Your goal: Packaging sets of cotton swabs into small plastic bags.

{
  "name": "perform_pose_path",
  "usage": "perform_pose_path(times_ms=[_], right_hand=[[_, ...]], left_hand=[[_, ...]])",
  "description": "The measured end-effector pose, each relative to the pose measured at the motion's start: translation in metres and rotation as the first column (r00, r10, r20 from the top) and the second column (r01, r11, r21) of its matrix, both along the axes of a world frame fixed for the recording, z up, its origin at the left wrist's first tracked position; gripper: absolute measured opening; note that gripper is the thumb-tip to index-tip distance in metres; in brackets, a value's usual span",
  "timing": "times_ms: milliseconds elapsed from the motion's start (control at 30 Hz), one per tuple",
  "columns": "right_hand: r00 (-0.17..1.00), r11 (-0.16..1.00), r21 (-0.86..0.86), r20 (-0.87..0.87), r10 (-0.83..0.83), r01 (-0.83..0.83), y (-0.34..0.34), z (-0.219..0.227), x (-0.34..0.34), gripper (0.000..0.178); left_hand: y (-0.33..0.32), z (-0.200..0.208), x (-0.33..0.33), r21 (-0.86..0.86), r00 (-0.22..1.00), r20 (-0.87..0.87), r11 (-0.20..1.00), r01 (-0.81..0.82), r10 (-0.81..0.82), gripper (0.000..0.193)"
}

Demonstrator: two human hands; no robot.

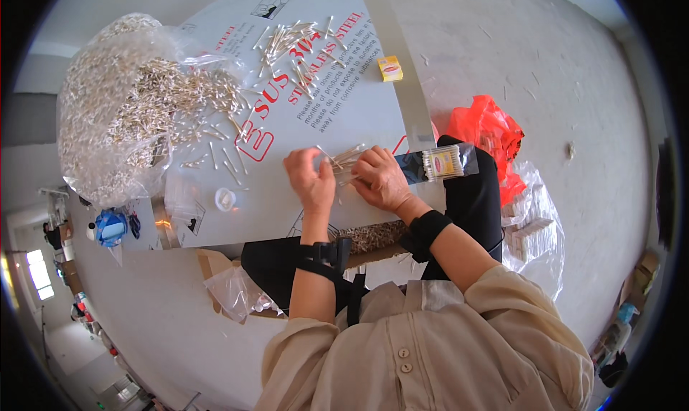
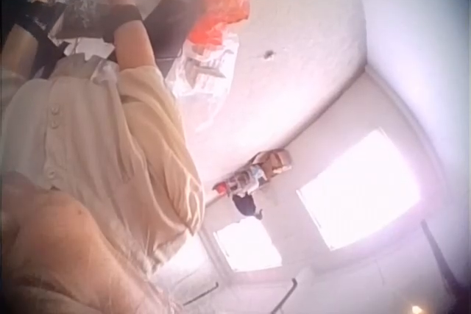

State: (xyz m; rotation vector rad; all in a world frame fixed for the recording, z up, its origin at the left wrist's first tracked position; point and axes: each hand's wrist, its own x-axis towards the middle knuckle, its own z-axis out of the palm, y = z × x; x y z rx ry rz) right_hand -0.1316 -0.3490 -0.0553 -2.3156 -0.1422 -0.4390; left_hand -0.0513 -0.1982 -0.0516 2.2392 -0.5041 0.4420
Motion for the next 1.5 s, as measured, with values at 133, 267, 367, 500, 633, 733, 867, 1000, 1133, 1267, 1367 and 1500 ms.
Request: perform_pose_path(times_ms=[133, 267, 367, 500, 633, 733, 867, 1000, 1133, 1267, 1367, 1500], right_hand=[[0.988, 0.986, 0.08, 0.049, -0.148, 0.143, 0.001, 0.005, 0.001, 0.032], [0.99, 0.989, -0.034, -0.014, -0.141, 0.141, 0.005, 0.001, 0.003, 0.037], [0.99, 0.986, -0.099, -0.024, -0.139, 0.136, 0.004, -0.002, 0.003, 0.033], [0.988, 0.984, -0.095, 0.002, -0.154, 0.154, 0.005, -0.006, 0.002, 0.03], [0.989, 0.984, -0.103, 0.026, -0.146, 0.148, 0.006, -0.005, 0.003, 0.029], [0.99, 0.985, -0.093, 0.021, -0.142, 0.143, 0.008, -0.003, 0.003, 0.028], [0.988, 0.985, -0.091, 0.048, -0.145, 0.149, 0.006, -0.006, 0.003, 0.028], [0.988, 0.989, -0.02, 0.053, -0.144, 0.145, 0.006, -0.005, 0.004, 0.029], [0.977, 0.975, 0.116, 0.079, -0.198, 0.188, 0.001, -0.005, 0.001, 0.033], [0.97, 0.964, 0.158, 0.084, -0.228, 0.213, 0.002, -0.002, 0.001, 0.033], [0.961, 0.944, 0.234, 0.09, -0.26, 0.234, 0.004, -0.002, 0.002, 0.031], [0.955, 0.897, 0.35, 0.024, -0.297, 0.27, 0.003, -0.005, 0.001, 0.027]], left_hand=[[0.009, 0.016, -0.041, 0.265, 0.982, -0.165, 0.963, -0.043, 0.089, 0.027], [0.016, 0.008, -0.063, 0.437, 0.976, -0.187, 0.899, -0.02, 0.113, 0.024], [0.03, 0.003, -0.058, 0.429, 0.97, -0.215, 0.903, -0.011, 0.113, 0.017], [0.053, -0.004, -0.03, 0.433, 0.955, -0.207, 0.895, -0.107, 0.214, 0.016], [0.048, -0.002, 0.014, 0.414, 0.956, -0.172, 0.898, -0.148, 0.237, 0.015], [0.031, 0.0, 0.039, 0.402, 0.946, -0.225, 0.907, -0.127, 0.232, 0.013], [-0.01, 0.004, 0.027, 0.343, 0.963, -0.269, 0.935, 0.089, 0.007, 0.011], [-0.018, 0.005, 0.002, 0.283, 0.978, -0.161, 0.943, 0.177, -0.135, 0.009], [-0.021, 0.014, -0.029, 0.295, 0.99, -0.006, 0.945, 0.139, -0.143, 0.017], [-0.006, -0.005, -0.026, 0.268, 0.977, -0.039, 0.94, 0.212, -0.209, 0.027], [-0.005, -0.008, -0.015, 0.305, 0.969, -0.075, 0.92, 0.247, -0.235, 0.031], [-0.013, -0.005, -0.022, 0.453, 0.962, 0.051, 0.865, 0.217, -0.268, 0.047]])
